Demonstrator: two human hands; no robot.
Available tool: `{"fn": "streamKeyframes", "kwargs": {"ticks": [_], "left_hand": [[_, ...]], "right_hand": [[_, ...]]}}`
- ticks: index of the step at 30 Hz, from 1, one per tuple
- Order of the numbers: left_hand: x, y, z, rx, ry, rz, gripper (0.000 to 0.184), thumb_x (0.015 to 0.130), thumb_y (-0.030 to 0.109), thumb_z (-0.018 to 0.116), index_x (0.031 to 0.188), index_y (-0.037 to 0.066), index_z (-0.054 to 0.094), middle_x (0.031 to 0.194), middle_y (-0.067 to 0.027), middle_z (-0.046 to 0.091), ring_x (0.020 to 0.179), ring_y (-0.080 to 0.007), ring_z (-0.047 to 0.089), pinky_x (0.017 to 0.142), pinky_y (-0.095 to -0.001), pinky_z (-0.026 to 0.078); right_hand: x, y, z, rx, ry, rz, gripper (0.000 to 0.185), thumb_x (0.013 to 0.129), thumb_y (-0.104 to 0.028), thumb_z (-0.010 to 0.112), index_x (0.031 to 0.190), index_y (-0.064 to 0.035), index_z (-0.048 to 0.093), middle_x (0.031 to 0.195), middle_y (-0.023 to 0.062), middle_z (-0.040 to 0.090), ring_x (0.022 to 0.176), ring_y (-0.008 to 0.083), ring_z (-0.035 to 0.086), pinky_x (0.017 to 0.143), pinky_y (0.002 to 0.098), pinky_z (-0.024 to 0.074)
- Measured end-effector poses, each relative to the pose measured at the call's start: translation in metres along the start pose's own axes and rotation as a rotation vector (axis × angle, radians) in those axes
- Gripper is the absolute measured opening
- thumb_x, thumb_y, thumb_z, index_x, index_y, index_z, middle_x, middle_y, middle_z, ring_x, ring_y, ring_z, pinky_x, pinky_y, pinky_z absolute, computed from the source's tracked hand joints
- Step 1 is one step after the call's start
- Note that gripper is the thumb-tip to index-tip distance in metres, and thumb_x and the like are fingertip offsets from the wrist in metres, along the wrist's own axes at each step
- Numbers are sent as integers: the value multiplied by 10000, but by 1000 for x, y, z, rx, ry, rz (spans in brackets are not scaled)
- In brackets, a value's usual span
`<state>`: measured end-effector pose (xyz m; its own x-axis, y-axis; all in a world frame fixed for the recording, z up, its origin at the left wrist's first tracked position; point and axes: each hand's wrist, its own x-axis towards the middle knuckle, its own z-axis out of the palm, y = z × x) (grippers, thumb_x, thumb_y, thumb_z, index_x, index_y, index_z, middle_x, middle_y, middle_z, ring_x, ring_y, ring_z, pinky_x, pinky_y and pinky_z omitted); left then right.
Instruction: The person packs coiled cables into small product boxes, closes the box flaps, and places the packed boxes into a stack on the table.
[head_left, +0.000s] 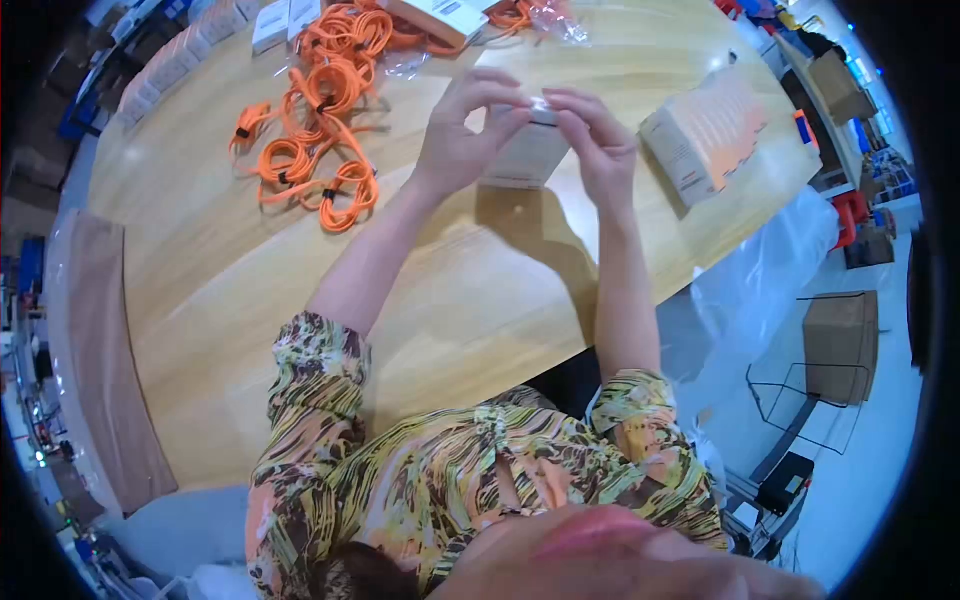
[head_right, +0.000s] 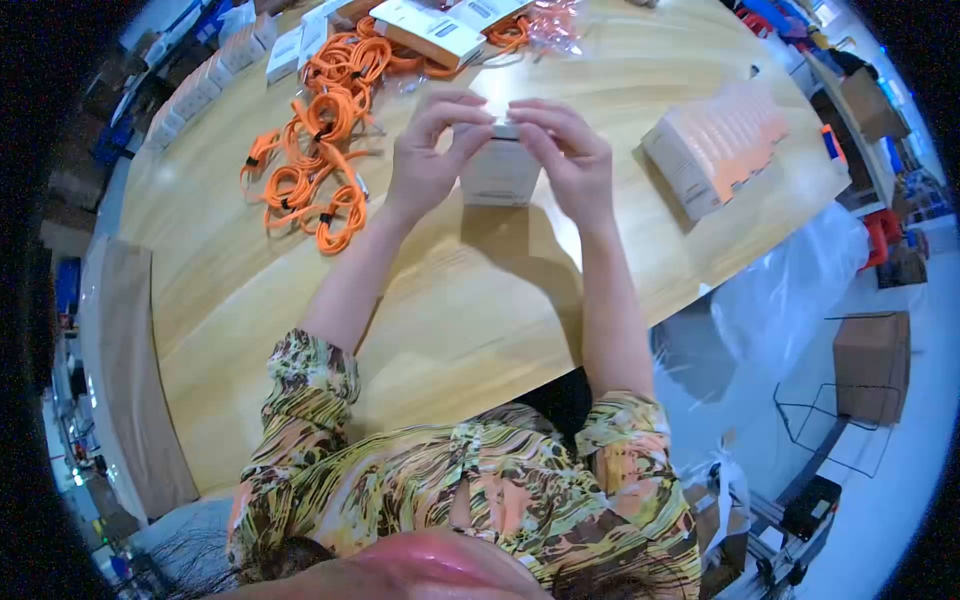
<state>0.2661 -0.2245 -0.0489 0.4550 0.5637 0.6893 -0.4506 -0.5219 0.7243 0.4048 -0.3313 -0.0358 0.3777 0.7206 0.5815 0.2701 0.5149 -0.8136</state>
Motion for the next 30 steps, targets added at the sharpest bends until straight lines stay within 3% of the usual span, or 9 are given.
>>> {"fn": "streamKeyframes", "kwargs": {"ticks": [2, 4, 8, 13, 17, 19, 22, 27, 30], "left_hand": [[5, -1, -7, 174, -22, 146, 149, 809, 104, 752, 949, 94, 703, 1035, -37, 606, 917, -154, 571, 801, -251, 465], [5, 1, -11, 215, -77, 153, 179, 785, 78, 763, 951, 89, 696, 1107, -41, 610, 1004, -172, 566, 889, -287, 460], [-2, 0, -10, 220, -109, 117, 189, 777, 78, 769, 955, 88, 706, 1120, -43, 614, 1000, -173, 572, 866, -287, 473], [0, -5, -16, 325, -160, 268, 296, 781, 64, 762, 1064, 93, 677, 1152, -41, 606, 987, -169, 580, 830, -279, 484], [-12, -13, -8, 278, -78, 143, 562, 780, 66, 767, 1287, 91, 526, 1215, -76, 569, 982, -182, 578, 832, -281, 485], [-26, -24, -8, 174, -64, -149, 797, 764, 87, 787, 1411, 78, 323, 1267, -123, 523, 977, -199, 569, 846, -291, 481], [-45, -35, -9, 221, -156, -325, 853, 775, 112, 780, 1435, 55, 244, 1270, -156, 504, 951, -208, 562, 845, -299, 479], [-50, -50, -7, 295, -170, -379, 750, 802, 112, 742, 1410, 54, 308, 1256, -152, 510, 925, -201, 562, 826, -305, 484], [-50, -49, -12, 280, -186, -404, 673, 814, 121, 726, 1377, 51, 364, 1232, -137, 529, 916, -193, 562, 827, -305, 483]], "right_hand": [[2, 2, 1, 165, -57, 22, 142, 899, -55, 639, 1008, -54, 728, 1105, 72, 664, 915, 136, 586, 755, 230, 453], [3, 2, -1, 131, -88, 16, 147, 885, -58, 658, 1013, -59, 730, 1111, 71, 661, 970, 147, 587, 789, 229, 453], [-3, 6, -2, -24, -51, -100, 114, 880, -39, 655, 954, -46, 741, 1115, 72, 655, 991, 154, 592, 816, 240, 459], [1, 18, 1, -334, -55, -353, 284, 858, -62, 685, 1142, -64, 667, 1107, 105, 650, 1009, 185, 600, 827, 281, 477], [-10, 27, 14, -4, 106, -25, 600, 825, -92, 722, 1363, -82, 457, 1090, 137, 645, 1015, 212, 602, 828, 315, 486], [-18, 28, 0, -84, 69, 29, 656, 817, -97, 729, 1386, -84, 403, 1083, 142, 645, 999, 218, 606, 820, 317, 489], [-28, 29, -16, -230, -87, 251, 833, 795, -109, 748, 1456, -88, 242, 1060, 158, 645, 951, 238, 620, 796, 323, 500], [-35, -3, -75, -666, 175, 93, 594, 822, -82, 702, 1360, -37, 454, 1011, 132, 659, 779, 221, 641, 690, 289, 511], [-42, -17, -118, -1018, 137, 10, 497, 805, -83, 695, 1281, -77, 552, 1060, 86, 654, 863, 216, 631, 746, 285, 499]]}}
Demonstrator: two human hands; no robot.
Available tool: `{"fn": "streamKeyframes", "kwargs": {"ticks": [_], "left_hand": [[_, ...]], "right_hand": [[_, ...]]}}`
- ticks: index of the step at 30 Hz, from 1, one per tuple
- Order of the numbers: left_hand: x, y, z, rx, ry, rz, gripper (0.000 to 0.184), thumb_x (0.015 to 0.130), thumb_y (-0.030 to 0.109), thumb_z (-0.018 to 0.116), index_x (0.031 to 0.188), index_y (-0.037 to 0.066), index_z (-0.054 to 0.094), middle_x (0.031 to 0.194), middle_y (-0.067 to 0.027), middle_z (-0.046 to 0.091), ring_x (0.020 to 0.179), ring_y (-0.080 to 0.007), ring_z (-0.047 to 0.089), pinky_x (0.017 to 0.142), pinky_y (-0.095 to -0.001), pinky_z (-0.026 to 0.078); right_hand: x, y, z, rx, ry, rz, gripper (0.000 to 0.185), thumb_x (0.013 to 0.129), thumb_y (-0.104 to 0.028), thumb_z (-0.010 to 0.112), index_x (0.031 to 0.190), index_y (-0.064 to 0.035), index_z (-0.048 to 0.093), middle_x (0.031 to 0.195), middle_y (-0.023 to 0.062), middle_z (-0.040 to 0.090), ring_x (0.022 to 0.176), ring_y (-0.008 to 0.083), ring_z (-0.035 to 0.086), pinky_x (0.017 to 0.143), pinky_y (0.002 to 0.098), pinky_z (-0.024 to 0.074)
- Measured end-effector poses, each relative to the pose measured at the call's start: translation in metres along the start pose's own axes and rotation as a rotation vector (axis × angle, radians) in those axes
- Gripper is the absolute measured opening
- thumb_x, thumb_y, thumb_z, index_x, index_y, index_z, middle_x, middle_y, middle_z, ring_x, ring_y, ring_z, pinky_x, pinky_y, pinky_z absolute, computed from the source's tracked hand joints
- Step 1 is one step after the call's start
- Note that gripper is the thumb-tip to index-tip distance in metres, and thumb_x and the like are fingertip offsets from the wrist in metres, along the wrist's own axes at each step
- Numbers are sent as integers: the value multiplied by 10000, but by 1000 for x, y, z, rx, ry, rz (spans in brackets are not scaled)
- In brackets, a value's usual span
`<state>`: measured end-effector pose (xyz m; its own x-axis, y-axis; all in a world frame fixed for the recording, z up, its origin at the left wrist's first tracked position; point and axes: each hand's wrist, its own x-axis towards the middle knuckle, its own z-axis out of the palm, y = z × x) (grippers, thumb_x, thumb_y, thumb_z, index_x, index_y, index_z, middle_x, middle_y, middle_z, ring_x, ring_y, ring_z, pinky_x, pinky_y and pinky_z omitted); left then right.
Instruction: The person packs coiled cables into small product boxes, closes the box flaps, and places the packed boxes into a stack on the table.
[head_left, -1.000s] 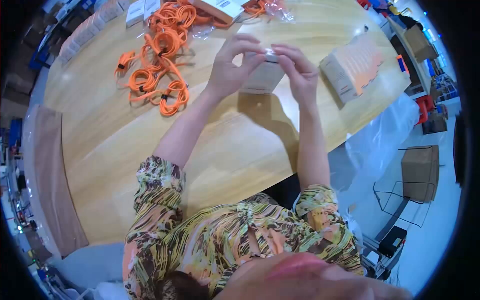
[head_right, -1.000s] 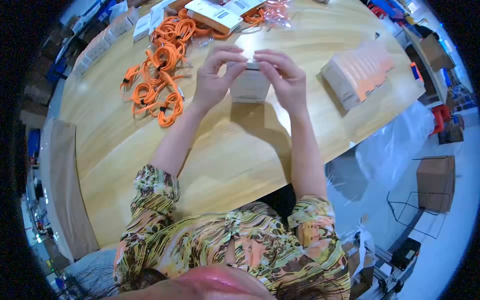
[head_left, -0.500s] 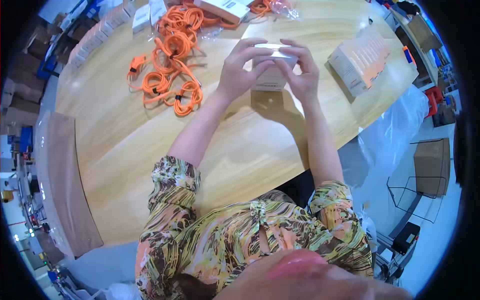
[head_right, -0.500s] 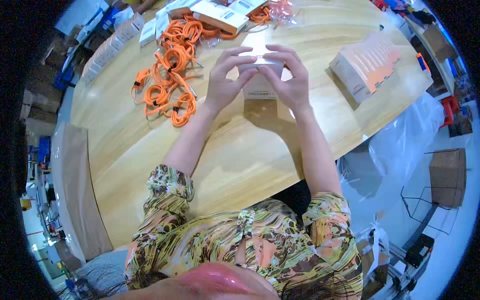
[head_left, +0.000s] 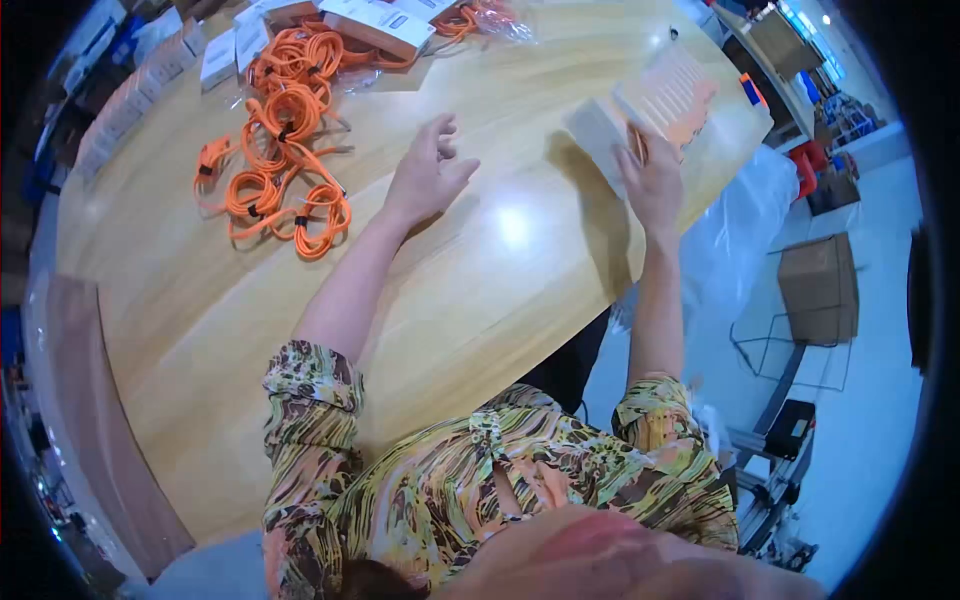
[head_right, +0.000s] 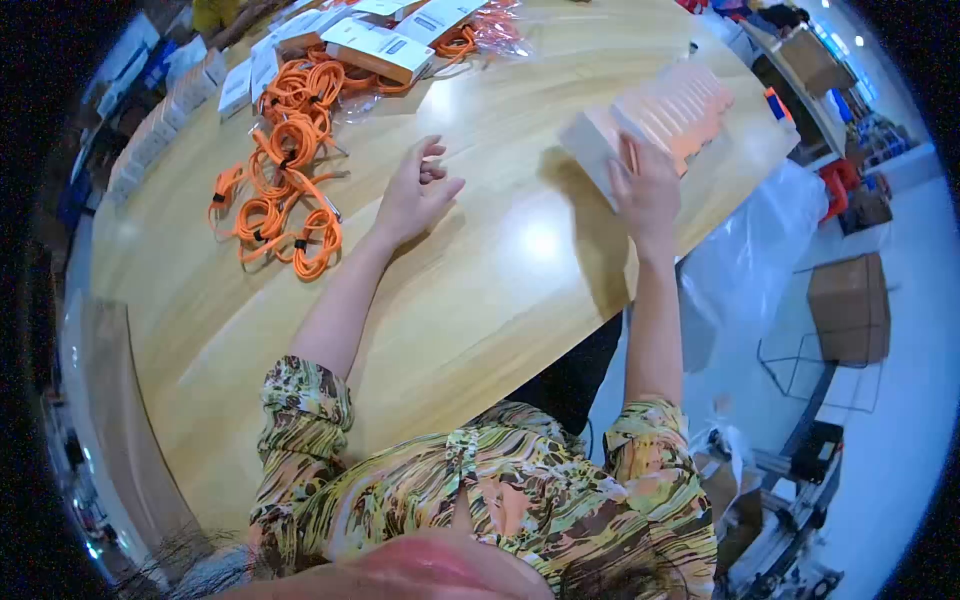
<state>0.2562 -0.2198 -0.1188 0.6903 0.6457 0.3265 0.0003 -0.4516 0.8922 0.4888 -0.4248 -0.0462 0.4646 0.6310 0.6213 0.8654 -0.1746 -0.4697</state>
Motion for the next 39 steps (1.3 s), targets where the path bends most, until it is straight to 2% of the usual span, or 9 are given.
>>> {"fn": "streamKeyframes", "kwargs": {"ticks": [2, 5, 7, 12, 17, 24, 27, 35, 39], "left_hand": [[3, 2, -2, 1, -21, -2, 599, 826, 131, 710, 1344, 48, 419, 1207, -123, 547, 907, -185, 563, 828, -306, 483], [10, -3, -3, 48, 17, 55, 533, 818, 129, 700, 1292, 49, 471, 1169, -108, 565, 897, -187, 565, 824, -309, 481], [4, -7, -3, 121, -1, 96, 468, 810, 126, 691, 1240, 50, 522, 1130, -93, 584, 886, -189, 566, 821, -312, 480], [5, -5, -13, 681, 171, 372, 422, 787, 123, 671, 1189, 63, 555, 1061, -77, 599, 861, -214, 571, 814, -320, 471], [31, 25, -69, 937, 688, 428, 405, 795, 111, 633, 1190, 71, 555, 1115, -117, 565, 1039, -282, 524, 920, -400, 406], [39, 27, -124, 905, 859, -14, 381, 862, 223, 604, 1143, -21, 521, 1102, -214, 558, 1024, -382, 499, 936, -468, 401], [29, 3, -139, 903, 720, -534, 450, 880, 378, 594, 1102, -9, 536, 1013, -217, 618, 963, -406, 568, 913, -479, 413], [20, 0, -155, 993, 520, -590, 373, 829, 196, 584, 1155, 26, 516, 985, -159, 661, 850, -335, 641, 838, -426, 449], [21, 50, -140, 941, 747, 140, 393, 758, 40, 599, 1145, 105, 573, 932, -84, 634, 772, -286, 603, 745, -405, 468]], "right_hand": [[-5, 34, 1, -653, 92, -138, 504, 777, -113, 695, 1262, -128, 562, 1163, 47, 621, 997, 241, 590, 841, 339, 475], [-5, 18, 8, -805, 67, -32, 488, 781, -187, 702, 1252, -151, 579, 1265, 62, 572, 1063, 300, 569, 896, 426, 457], [3, -7, 23, -714, 197, -178, 495, 769, -169, 717, 1243, -140, 578, 1261, 73, 580, 1081, 297, 568, 901, 411, 455], [20, -98, 78, -42, 22, -387, 365, 744, -117, 721, 1099, -137, 636, 1046, 19, 667, 946, 229, 608, 881, 343, 450], [-4, -139, 132, 142, -28, -495, 217, 749, -97, 712, 954, -144, 659, 942, -31, 682, 853, 177, 624, 845, 314, 455], [-12, -112, 123, 273, -109, -465, 132, 764, -61, 689, 881, -114, 655, 802, -5, 648, 762, 188, 591, 780, 298, 460], [-14, -116, 116, 312, -61, -454, 138, 759, -44, 688, 877, -107, 652, 784, 3, 637, 749, 192, 585, 763, 300, 461], [-16, -131, 113, 365, -69, -449, 158, 746, -36, 698, 887, -98, 662, 766, 14, 645, 723, 194, 583, 756, 314, 469], [-14, -128, 112, 448, 76, -487, 500, 742, -53, 720, 1218, -49, 565, 1174, 110, 613, 1048, 280, 573, 926, 371, 453]]}}
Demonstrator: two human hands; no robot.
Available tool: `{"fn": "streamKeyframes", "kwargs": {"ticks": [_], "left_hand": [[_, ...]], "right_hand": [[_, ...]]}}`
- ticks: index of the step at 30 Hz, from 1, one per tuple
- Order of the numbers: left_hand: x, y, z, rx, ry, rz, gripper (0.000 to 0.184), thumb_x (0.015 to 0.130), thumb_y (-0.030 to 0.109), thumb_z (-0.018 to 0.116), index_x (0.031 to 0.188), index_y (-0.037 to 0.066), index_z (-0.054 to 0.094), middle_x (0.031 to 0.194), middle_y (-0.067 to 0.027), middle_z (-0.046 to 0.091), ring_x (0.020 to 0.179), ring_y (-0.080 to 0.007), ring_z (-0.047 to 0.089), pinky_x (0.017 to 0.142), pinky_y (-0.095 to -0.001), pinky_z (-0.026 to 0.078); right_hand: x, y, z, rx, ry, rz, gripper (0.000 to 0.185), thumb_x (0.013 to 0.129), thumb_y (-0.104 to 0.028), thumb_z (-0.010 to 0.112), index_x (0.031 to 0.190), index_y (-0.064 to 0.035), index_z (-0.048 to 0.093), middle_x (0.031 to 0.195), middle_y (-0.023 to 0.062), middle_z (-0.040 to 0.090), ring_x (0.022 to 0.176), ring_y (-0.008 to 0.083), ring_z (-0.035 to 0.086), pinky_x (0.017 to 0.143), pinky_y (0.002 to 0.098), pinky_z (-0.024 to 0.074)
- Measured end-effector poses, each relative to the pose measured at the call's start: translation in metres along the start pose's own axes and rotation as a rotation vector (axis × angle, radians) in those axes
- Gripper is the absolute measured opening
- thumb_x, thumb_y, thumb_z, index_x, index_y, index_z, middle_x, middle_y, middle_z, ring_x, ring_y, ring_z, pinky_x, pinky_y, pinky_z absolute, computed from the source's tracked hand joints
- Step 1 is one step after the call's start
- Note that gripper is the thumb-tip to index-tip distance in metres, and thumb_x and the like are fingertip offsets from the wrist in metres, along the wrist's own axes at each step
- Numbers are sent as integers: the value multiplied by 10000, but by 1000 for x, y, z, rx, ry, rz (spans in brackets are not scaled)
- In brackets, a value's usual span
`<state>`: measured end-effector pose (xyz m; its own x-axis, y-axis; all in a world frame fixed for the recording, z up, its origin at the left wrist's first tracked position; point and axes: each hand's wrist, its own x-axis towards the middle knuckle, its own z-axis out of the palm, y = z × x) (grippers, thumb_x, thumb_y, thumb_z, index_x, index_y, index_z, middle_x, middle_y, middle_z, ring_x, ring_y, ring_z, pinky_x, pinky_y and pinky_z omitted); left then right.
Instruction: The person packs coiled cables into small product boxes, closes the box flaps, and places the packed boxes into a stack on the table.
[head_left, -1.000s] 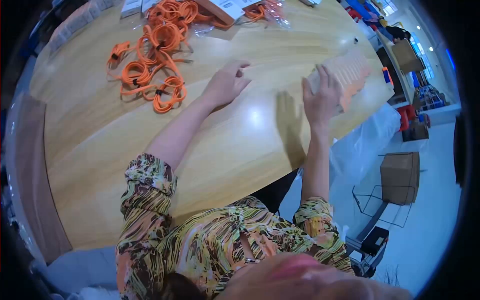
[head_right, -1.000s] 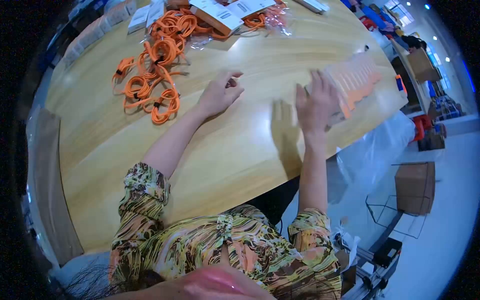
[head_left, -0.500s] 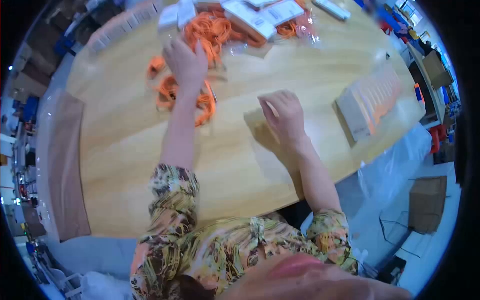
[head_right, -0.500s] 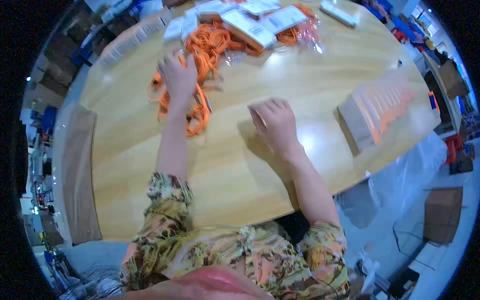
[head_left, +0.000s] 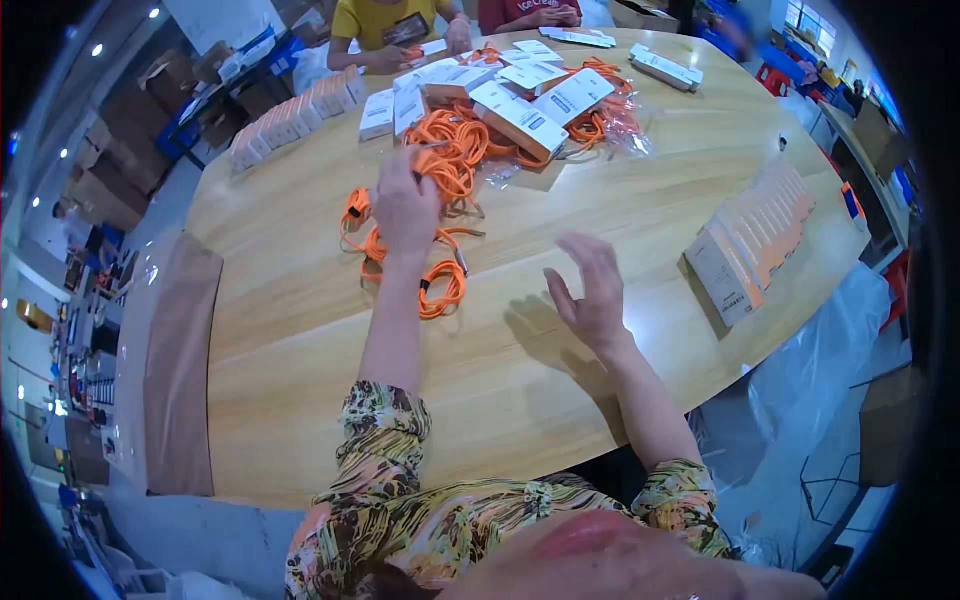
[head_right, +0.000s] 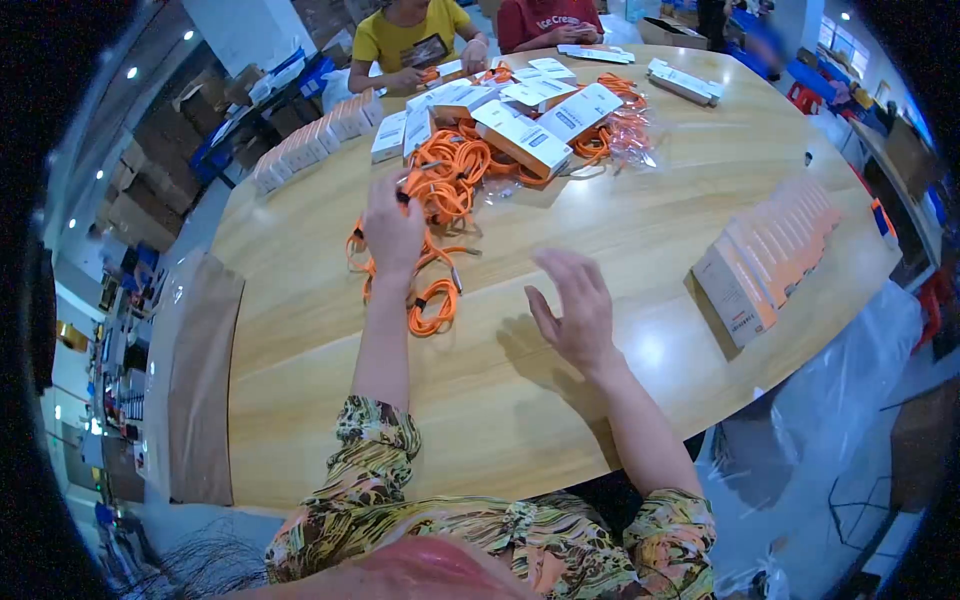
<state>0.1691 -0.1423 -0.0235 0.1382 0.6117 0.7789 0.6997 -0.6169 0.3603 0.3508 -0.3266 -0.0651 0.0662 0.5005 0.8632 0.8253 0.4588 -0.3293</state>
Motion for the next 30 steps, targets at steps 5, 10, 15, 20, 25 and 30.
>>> {"fn": "streamKeyframes", "kwargs": {"ticks": [5, 10, 15, 20, 25, 30], "left_hand": [[-10, 67, -8, -561, -263, 194, 323, 674, -16, 623, 978, 76, 685, 941, -52, 636, 729, -179, 562, 658, -283, 467], [-35, 111, -11, -1128, -689, -156, 266, 734, 96, 619, 987, 43, 679, 848, -28, 636, 708, -109, 510, 656, -239, 444], [-51, 125, -2, -1535, -417, -717, 81, 882, 142, 620, 858, 64, 620, 697, 5, 549, 535, -64, 442, 503, -161, 356], [-60, 119, 11, -1685, -376, -792, 203, 933, 257, 545, 845, 83, 602, 749, 1, 553, 624, -60, 466, 583, -195, 390], [-50, 112, 20, -1707, -645, -728, 276, 955, 294, 493, 939, 56, 631, 861, -12, 605, 771, -81, 524, 726, -200, 417], [-10, 96, 68, -1036, -521, -698, 319, 952, 292, 559, 1111, 18, 594, 981, -82, 611, 807, -124, 560, 721, -240, 471]], "right_hand": [[-4, -7, -13, -38, 121, 138, 981, 684, -238, 832, 1466, -56, 268, 1488, 185, 310, 1345, 358, 351, 1095, 450, 319], [9, -23, -4, 602, -10, 667, 1036, 731, -222, 784, 1529, -82, 139, 1475, 206, 309, 1317, 329, 402, 1081, 412, 342], [1, -16, 5, 884, -24, 734, 895, 779, -104, 710, 1501, -79, 183, 1415, 189, 381, 1209, 289, 496, 991, 366, 435], [11, -32, -5, 935, -169, 888, 700, 787, 49, 625, 1404, -55, 311, 1306, 182, 481, 1023, 239, 602, 756, 245, 527], [2, -1, -6, 864, -164, 960, 603, 799, 40, 612, 1346, -52, 375, 1167, 172, 578, 764, 180, 626, 628, 252, 524], [-7, 20, 2, 643, -8, 873, 441, 830, 14, 607, 1230, -42, 429, 1080, 131, 629, 702, 158, 618, 576, 279, 512]]}}
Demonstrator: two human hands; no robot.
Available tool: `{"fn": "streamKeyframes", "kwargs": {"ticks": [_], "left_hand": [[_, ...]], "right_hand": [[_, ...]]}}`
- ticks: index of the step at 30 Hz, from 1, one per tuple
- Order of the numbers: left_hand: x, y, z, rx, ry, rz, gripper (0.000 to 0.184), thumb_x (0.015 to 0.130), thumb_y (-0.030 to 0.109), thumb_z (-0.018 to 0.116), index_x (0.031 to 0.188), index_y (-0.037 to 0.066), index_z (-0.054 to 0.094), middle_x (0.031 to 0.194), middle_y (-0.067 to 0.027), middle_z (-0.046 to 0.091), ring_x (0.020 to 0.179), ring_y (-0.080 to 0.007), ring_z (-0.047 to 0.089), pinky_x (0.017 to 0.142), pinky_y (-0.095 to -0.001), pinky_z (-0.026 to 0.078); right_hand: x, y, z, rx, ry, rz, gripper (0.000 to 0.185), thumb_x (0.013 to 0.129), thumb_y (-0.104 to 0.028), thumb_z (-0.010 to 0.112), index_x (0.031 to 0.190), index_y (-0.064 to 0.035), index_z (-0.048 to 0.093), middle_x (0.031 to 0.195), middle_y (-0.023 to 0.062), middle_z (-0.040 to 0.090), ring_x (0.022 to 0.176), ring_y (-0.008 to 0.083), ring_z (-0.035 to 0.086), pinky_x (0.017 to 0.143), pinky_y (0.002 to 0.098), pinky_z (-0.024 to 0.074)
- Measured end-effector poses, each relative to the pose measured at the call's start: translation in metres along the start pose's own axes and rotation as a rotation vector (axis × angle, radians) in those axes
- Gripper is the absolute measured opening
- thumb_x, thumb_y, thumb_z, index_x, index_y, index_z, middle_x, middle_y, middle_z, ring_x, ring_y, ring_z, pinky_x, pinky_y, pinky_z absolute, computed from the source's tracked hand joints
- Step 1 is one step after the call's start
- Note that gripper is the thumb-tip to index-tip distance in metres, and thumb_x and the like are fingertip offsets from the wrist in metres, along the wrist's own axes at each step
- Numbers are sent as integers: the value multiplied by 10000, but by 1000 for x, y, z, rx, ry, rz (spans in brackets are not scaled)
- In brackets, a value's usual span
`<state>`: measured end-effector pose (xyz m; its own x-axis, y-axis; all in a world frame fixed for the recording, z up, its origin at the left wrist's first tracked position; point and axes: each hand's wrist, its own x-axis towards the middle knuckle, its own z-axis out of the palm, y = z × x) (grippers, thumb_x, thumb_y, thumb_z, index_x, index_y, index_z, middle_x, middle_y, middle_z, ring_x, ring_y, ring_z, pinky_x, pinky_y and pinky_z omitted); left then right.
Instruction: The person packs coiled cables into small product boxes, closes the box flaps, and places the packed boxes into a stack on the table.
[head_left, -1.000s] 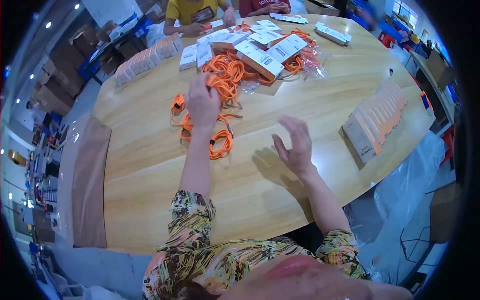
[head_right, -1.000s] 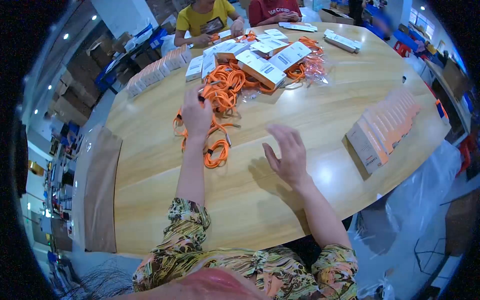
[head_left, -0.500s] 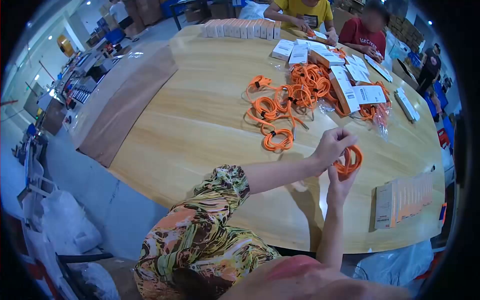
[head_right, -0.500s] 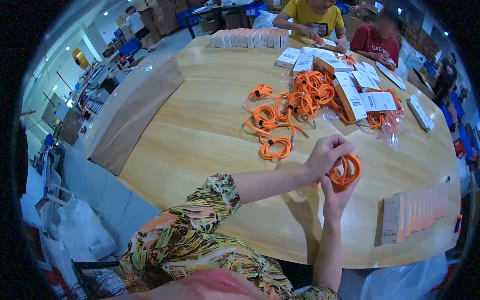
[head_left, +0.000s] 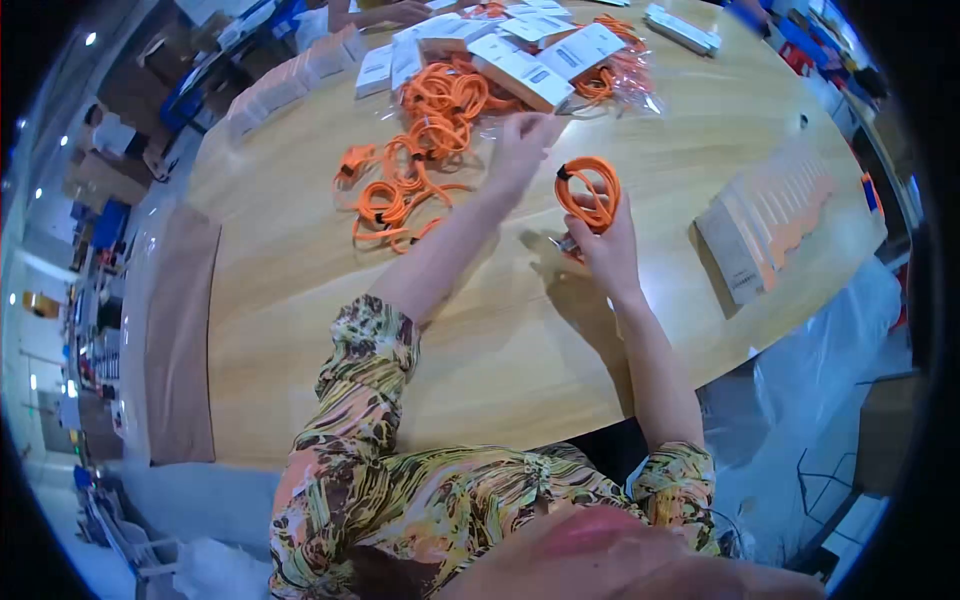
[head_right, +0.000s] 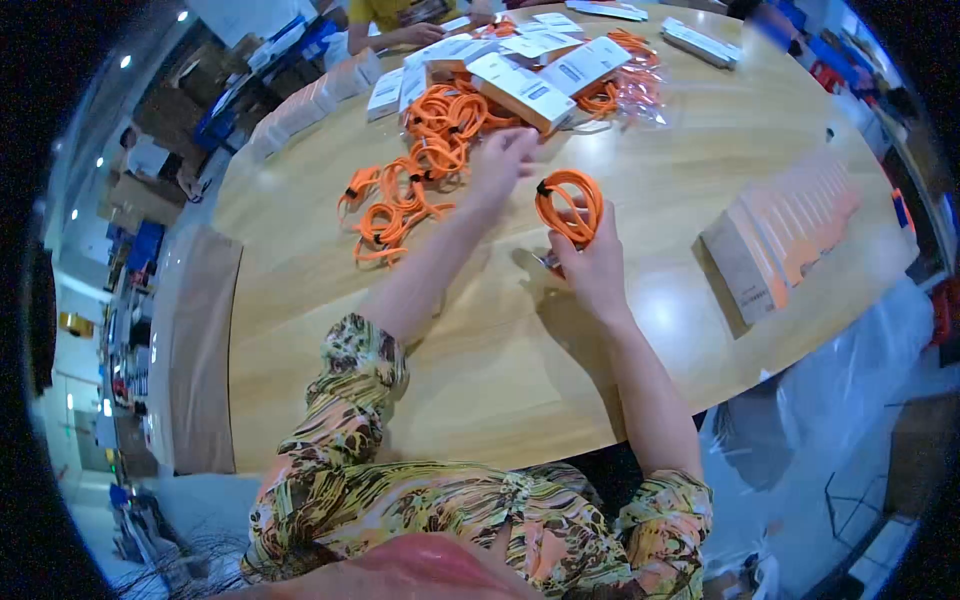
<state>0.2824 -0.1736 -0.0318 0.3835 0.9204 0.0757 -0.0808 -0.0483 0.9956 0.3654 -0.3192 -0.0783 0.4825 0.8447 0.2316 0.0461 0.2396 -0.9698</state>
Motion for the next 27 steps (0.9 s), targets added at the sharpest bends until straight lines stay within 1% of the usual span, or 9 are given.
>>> {"fn": "streamKeyframes", "kwargs": {"ticks": [7, 15, 16, 18, 20, 21, 23, 25, 27], "left_hand": [[115, -26, 6, 142, 171, -3, 423, 871, 307, 660, 1105, -37, 589, 972, -145, 625, 773, -181, 595, 659, -274, 502], [174, -58, -5, 402, 321, 72, 522, 769, 303, 754, 1070, -94, 598, 992, -203, 660, 778, -246, 657, 632, -306, 532], [162, -47, -5, 415, 309, 66, 522, 769, 303, 754, 1070, -94, 598, 992, -203, 660, 778, -246, 657, 632, -306, 532], [128, -22, -10, 646, 257, 478, 476, 766, 261, 734, 1096, -47, 586, 1010, -175, 645, 844, -262, 639, 724, -328, 521], [84, -3, -15, 908, 198, 748, 467, 751, 222, 717, 1128, -11, 569, 977, -141, 629, 877, -282, 614, 781, -357, 499], [60, 1, -18, 918, 180, 728, 467, 751, 222, 717, 1128, -11, 569, 977, -141, 629, 877, -282, 614, 781, -357, 499], [16, 8, -23, 1284, -67, 871, 451, 736, 212, 715, 1109, 0, 577, 1004, -134, 610, 898, -285, 599, 778, -355, 492], [-14, -3, -26, 1558, -185, 755, 514, 722, 217, 737, 1151, 6, 548, 1035, -117, 605, 937, -285, 587, 807, -360, 484], [-42, -2, -23, 1353, -188, 901, 544, 730, 227, 749, 1176, 8, 528, 1024, -112, 607, 916, -282, 591, 789, -369, 490]], "right_hand": [[6, -3, -4, -55, 36, -38, 417, 840, -3, 630, 1208, -35, 436, 976, 109, 611, 720, 165, 628, 620, 279, 517], [6, -16, -9, 24, 56, -21, 420, 848, -17, 653, 1205, -35, 434, 943, 91, 572, 725, 175, 631, 643, 277, 527], [8, -19, -8, 106, 82, -40, 420, 849, -19, 657, 1205, -35, 434, 951, 92, 569, 726, 176, 631, 645, 276, 528], [9, -23, -8, 273, 133, -68, 421, 853, -24, 665, 1205, -34, 434, 966, 93, 563, 727, 178, 632, 650, 275, 531], [9, -37, -11, 408, 173, 6, 449, 863, -39, 672, 1236, -30, 423, 1000, 99, 562, 725, 166, 627, 646, 273, 557], [10, -35, -14, 413, 185, 30, 449, 863, -39, 672, 1236, -30, 423, 1000, 99, 562, 725, 166, 627, 646, 273, 557], [15, -31, -21, 501, 148, 78, 557, 893, -69, 659, 1361, -33, 359, 1012, 111, 573, 737, 162, 624, 658, 262, 563], [17, -30, -24, 638, 111, 20, 512, 870, -93, 698, 1287, -27, 409, 995, 105, 587, 720, 145, 619, 626, 277, 602], [19, -28, -26, 707, 122, 4, 528, 866, -101, 708, 1296, -25, 410, 989, 103, 594, 721, 146, 620, 631, 266, 595]]}}
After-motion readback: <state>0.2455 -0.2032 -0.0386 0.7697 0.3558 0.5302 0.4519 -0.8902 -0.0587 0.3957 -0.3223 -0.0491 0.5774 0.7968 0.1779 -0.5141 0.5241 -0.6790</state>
